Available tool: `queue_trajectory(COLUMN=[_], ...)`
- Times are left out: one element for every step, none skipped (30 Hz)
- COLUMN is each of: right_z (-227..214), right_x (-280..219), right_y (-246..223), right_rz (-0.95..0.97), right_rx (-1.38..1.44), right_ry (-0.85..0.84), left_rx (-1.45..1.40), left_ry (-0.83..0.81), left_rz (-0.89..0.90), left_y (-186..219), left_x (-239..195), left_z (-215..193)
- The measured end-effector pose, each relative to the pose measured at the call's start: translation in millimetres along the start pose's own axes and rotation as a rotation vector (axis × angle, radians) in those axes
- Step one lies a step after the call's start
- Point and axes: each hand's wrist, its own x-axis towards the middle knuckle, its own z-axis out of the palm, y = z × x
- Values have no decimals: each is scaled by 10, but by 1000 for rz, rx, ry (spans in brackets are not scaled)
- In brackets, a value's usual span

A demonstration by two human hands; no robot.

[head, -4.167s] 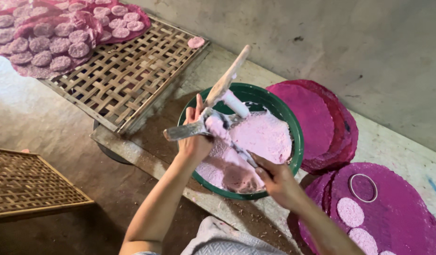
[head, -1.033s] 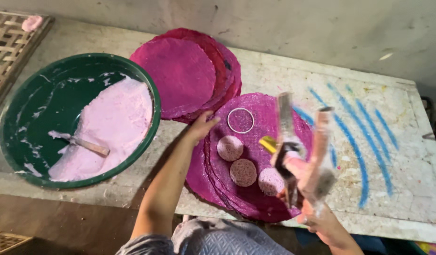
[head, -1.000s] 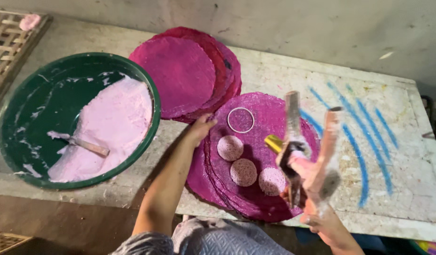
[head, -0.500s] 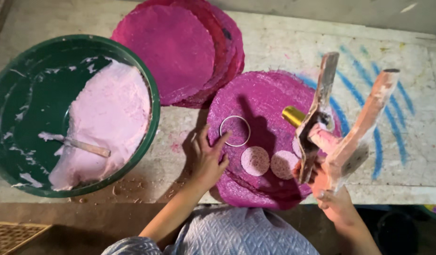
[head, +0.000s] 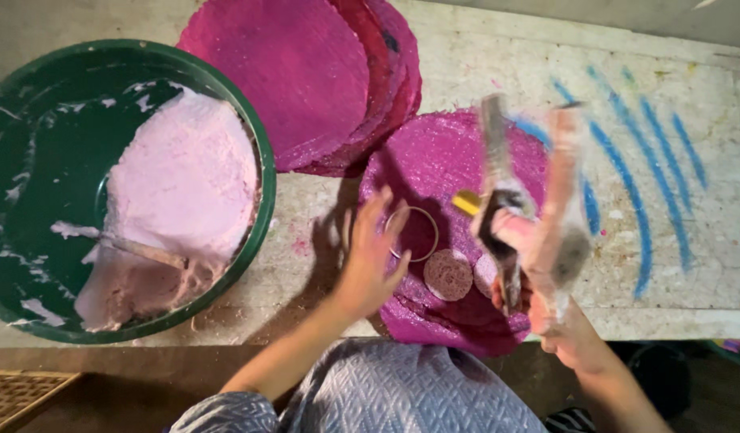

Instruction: The person uses a specialized hand press tool to create circular dough discs on large pink mats, dipping the tool into a bowl of pink mixture between presses.

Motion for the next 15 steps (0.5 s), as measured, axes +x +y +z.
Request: queue_trajectory(right_z=[14, 34, 50, 67, 71, 69, 44, 5, -47, -117, -186, -263, -343, -418, -483], right_x=[10, 12, 19, 20, 36, 54, 75, 103, 127, 159, 178, 205, 254, 308, 372], right_y=[-19, -36, -62, -95, -144, -205, -285, -374, -468, -561, -640, -707, -776, -829, -875], right_rz=[62, 126, 188, 263, 335, 406, 411, 416, 424, 436, 453, 468, 503, 538, 571], right_rx=[78, 157, 234, 298, 360, 423, 391, 360, 331, 213, 101, -11, -27, -43, -62], right_ry=[-111, -222, -330, -401, -472, -543, -553, -563, -574, -577, -581, -585, -552, -519, -486], left_rx=[-285, -899, -1513, -1670, -1824, -1975, -1976, -1971, -1962, -1899, -1837, -1827, -1814, -1854, -1894], left_ry=[61, -19, -106, -191, -281, -375, -443, -509, -570, -505, -438, -405, -374, -375, -382], left_rz=[-61, -135, -206, -149, -84, -15, 110, 236, 360, 345, 320, 315, 315, 335, 363], left_y=[-1, -33, -48, -25, -2, 28, 63, 99, 135, 158, 167, 158, 137, 109, 79], left_x=[148, 340, 506, 593, 666, 710, 742, 763, 769, 793, 804, 852, 925, 1023, 1112], left_z=[-97, -204, -291, -337, -381, -411, -421, -419, -407, -388, -365, -343, -331, -314, -292])
